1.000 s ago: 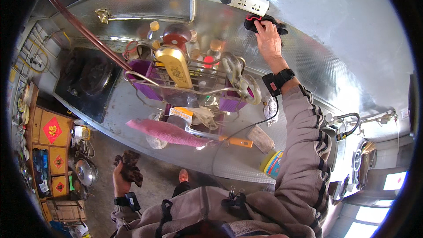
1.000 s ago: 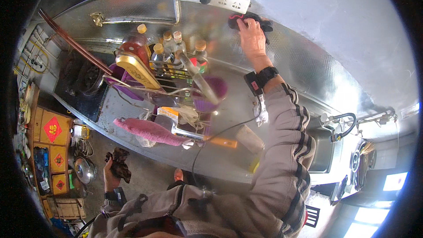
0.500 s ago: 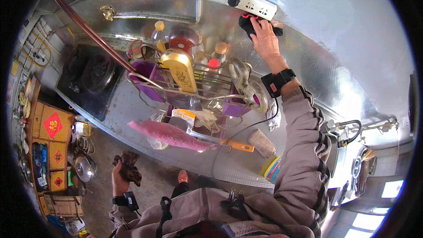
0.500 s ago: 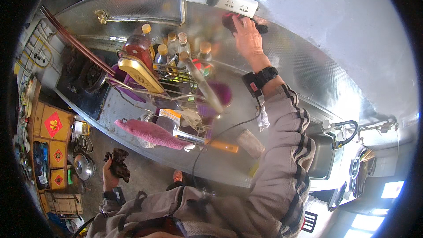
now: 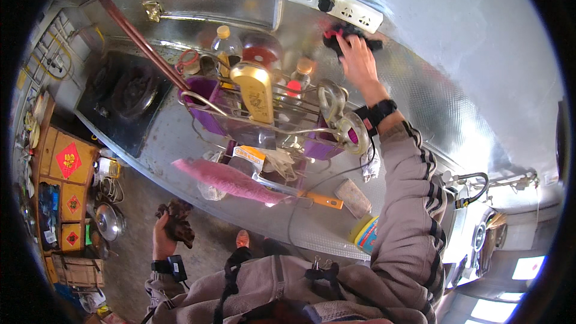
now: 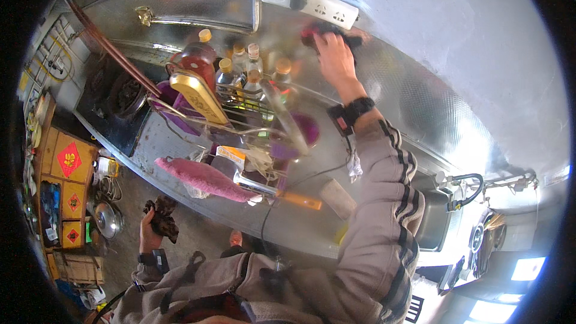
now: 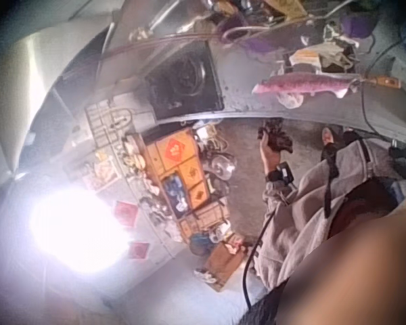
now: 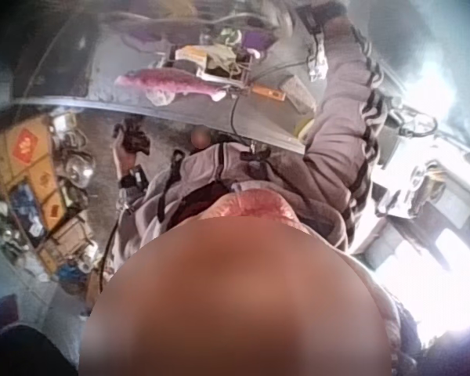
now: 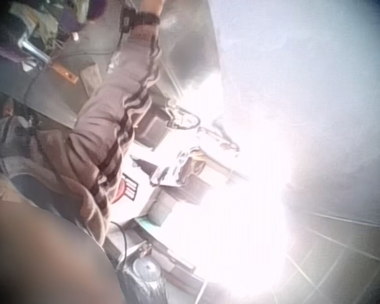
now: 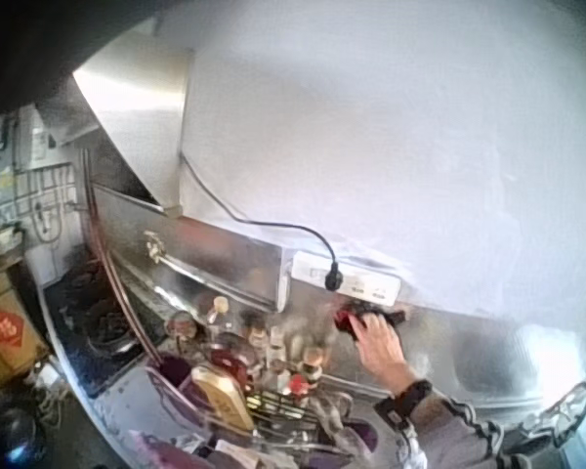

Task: The person wipes a stainless steel kitchen counter and backsplash using a white cloth and a dark scrubber, moving around bottles and a utensil rack. They rinse the scrubber in a bowl of water and continue wiping the surface.

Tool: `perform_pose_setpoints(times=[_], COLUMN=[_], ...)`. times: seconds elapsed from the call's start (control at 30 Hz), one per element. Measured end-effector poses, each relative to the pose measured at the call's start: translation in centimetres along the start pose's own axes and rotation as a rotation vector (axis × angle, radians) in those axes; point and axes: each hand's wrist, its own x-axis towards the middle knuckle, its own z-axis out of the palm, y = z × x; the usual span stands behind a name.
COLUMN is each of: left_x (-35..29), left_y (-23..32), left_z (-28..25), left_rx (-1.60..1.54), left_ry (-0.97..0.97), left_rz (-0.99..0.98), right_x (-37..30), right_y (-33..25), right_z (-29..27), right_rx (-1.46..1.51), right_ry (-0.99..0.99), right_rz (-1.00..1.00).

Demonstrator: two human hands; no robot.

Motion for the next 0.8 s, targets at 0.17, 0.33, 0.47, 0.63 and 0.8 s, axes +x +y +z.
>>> perform_pose_setpoints(times=[0.17,0.33,0.47,0.63,0.8], left_x=[-0.3,-0.5,-0.3,-0.3,-1.0], left_y=[-0.1,-0.3,-0.8,-1.6,-1.8], left_z=[-0.1,-0.5,-0.6,-0.7,-0.8], left_rx=[-0.007,0.001,0.007,-0.046,-0.049], left_ry=[-0.017,0.019,0.007,0.034,0.117], left_rz=[-0.008,-0.031,-0.086,-0.080,-0.058], right_x=[-3.1,2.6,4.3,-0.2,2.2], right_y=[-0.2,-1.2,-2.3,-3.0,-3.0], right_z=[0.4,-0.3,0.6,3.4,2.9], right_rx=[-0.088,0.007,0.114,0.059,-0.099], right_ry=[-0.341,-0.074,-0.044,-0.385,-0.120], right_rz=[-0.017,-0.077,-0.046,-0.054,-0.243])
